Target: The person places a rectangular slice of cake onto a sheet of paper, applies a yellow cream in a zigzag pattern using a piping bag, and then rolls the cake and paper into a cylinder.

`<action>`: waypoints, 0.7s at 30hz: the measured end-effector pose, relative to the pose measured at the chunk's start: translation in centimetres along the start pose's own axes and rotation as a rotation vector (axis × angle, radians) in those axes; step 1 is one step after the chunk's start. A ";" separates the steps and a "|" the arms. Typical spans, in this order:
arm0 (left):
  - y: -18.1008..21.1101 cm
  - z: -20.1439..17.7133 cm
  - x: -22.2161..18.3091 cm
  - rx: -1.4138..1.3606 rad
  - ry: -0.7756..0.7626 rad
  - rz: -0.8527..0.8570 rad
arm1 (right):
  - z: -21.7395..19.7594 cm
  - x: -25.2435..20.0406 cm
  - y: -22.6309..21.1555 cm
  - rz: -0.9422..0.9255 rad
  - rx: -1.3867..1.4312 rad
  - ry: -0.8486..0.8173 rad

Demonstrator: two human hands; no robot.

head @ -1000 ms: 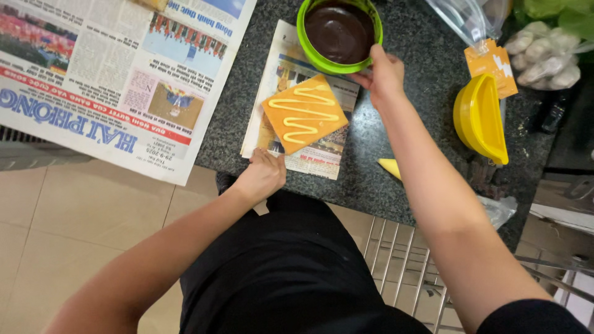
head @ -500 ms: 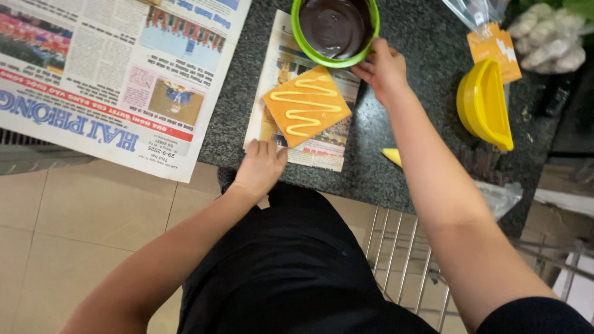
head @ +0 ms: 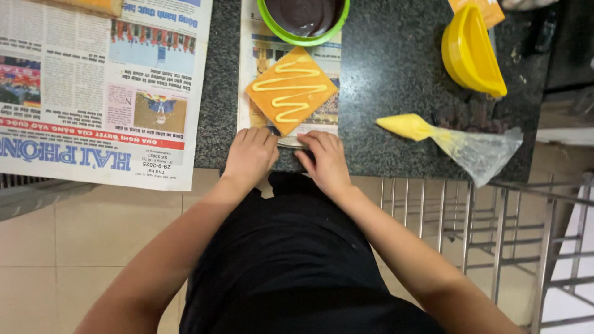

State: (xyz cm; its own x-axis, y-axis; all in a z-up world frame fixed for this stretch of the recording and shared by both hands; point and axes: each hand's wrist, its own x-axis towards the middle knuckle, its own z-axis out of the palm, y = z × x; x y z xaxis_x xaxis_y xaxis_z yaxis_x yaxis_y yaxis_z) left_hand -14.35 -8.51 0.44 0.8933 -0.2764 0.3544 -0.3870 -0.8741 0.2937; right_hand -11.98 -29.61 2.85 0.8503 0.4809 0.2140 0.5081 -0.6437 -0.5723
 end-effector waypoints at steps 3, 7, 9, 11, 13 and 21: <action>-0.5 0.3 0.1 -0.014 -0.053 -0.025 | 0.9 -0.1 0.3 0.025 -0.085 0.078; -1.0 0.5 0.3 -0.044 -0.034 -0.015 | 1.6 -1.1 0.3 -0.062 -0.175 0.170; -1.2 0.3 0.3 -0.064 -0.052 -0.013 | 1.9 -1.6 0.0 -0.124 -0.198 0.119; -1.3 0.1 0.3 -0.084 -0.058 -0.011 | 2.2 -2.0 -0.1 -0.142 -0.234 0.107; -1.3 -0.2 0.5 -0.101 -0.050 -0.007 | 2.5 -2.1 0.0 -0.117 -0.282 0.136; -1.4 -1.4 1.8 -0.114 -0.030 0.042 | 3.0 -3.0 -0.2 -0.045 -0.343 0.043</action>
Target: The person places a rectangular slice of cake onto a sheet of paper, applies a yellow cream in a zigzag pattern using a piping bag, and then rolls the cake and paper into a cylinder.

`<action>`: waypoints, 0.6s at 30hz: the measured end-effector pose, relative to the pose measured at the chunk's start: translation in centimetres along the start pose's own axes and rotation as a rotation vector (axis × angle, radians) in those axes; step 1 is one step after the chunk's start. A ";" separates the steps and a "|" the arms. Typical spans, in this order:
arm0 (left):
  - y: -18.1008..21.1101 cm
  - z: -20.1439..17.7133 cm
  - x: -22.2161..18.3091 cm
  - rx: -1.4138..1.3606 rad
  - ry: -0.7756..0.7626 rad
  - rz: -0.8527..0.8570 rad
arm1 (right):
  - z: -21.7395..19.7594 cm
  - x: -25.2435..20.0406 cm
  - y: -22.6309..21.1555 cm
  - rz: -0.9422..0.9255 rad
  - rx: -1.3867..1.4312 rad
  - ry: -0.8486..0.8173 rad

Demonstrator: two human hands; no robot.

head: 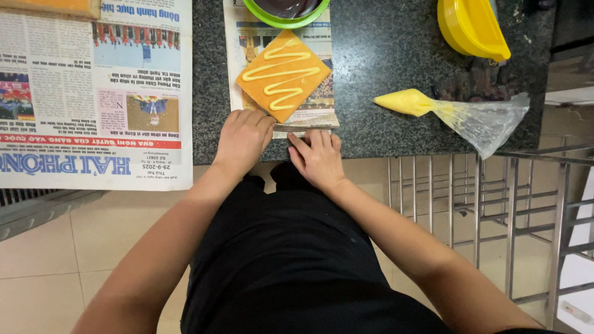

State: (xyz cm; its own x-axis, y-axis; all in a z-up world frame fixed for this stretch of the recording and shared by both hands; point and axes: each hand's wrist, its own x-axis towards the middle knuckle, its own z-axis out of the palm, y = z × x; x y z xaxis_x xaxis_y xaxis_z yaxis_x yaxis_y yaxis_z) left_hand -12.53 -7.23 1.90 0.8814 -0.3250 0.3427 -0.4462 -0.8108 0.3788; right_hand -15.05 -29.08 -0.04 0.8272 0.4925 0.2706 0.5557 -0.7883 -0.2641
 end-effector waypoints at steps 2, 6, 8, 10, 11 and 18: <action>0.0 -0.3 0.2 -0.005 0.005 0.016 | -0.1 -0.3 -0.3 0.004 -0.003 -0.010; 0.0 -0.6 0.1 -0.008 0.012 0.042 | -0.1 -0.5 -0.4 0.044 0.057 0.047; -0.2 -0.5 -0.1 -0.004 0.006 0.040 | 0.0 -0.2 -0.3 0.090 0.105 0.130; -0.2 -0.3 -0.3 -0.001 -0.016 0.025 | 0.2 0.5 0.1 0.141 0.147 0.240; -0.1 -0.1 -0.4 0.003 -0.017 0.026 | 0.2 0.9 0.3 0.148 0.139 0.221; -0.2 -0.4 -0.6 -0.077 0.030 0.005 | -0.1 2.8 0.8 0.149 0.106 0.159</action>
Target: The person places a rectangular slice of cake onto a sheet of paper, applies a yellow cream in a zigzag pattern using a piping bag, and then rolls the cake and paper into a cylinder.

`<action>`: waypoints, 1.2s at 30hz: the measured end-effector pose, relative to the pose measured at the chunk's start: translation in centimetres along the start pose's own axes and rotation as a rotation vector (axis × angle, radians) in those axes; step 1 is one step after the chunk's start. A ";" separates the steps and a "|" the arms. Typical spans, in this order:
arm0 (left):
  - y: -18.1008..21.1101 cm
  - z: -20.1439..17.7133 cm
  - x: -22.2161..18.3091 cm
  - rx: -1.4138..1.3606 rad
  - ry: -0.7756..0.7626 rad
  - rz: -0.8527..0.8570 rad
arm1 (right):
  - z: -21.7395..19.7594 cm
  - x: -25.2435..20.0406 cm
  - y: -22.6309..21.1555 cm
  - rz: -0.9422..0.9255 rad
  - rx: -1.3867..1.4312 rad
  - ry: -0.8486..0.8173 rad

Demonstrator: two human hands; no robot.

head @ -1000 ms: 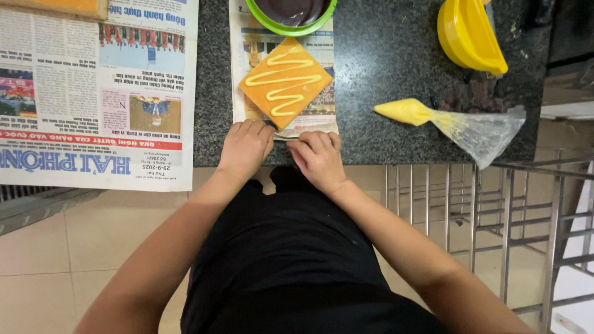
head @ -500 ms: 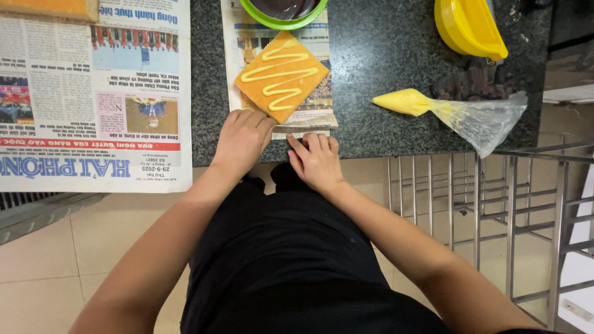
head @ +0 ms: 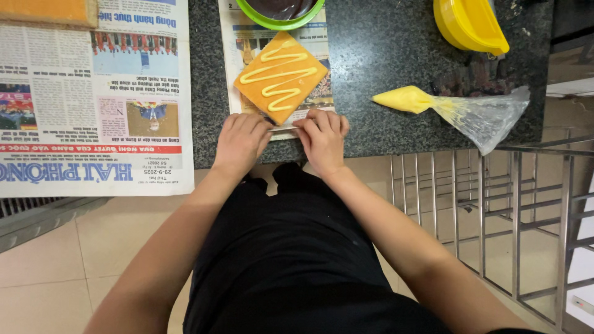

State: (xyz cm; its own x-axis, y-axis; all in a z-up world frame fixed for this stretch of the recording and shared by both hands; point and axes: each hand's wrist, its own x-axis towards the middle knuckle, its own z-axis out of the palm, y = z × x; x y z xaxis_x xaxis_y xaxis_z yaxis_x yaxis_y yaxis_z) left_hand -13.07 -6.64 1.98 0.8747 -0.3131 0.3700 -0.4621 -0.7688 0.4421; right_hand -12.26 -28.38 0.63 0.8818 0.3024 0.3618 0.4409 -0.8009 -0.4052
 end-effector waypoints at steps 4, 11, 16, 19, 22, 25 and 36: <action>-0.2 0.0 0.8 -0.017 0.087 -0.095 | 0.2 1.4 0.1 0.023 0.016 0.044; -0.7 0.6 1.9 0.014 0.119 -0.103 | 0.2 3.2 0.2 0.057 0.060 0.071; -1.1 0.5 2.0 0.040 0.114 -0.087 | -0.2 4.2 1.0 0.106 0.137 -0.059; -1.2 0.6 2.4 0.060 0.078 -0.139 | -0.3 5.3 1.6 0.168 0.182 -0.132; -1.4 0.6 2.8 0.046 0.078 -0.162 | -0.4 5.9 2.1 0.151 0.199 -0.129; -1.6 0.7 3.0 0.056 0.085 -0.160 | -0.7 5.5 2.4 0.008 0.120 -0.043; -1.9 0.5 3.4 0.017 0.076 -0.137 | -0.8 1.3 0.7 -0.313 0.160 -0.366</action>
State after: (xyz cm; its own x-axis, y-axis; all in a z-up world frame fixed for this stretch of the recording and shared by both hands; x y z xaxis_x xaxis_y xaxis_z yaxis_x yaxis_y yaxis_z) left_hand -9.19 -6.54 2.02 0.9156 -0.1615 0.3682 -0.3357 -0.8111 0.4789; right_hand -10.93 -28.94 1.53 0.6916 0.6995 0.1798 0.6880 -0.5623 -0.4588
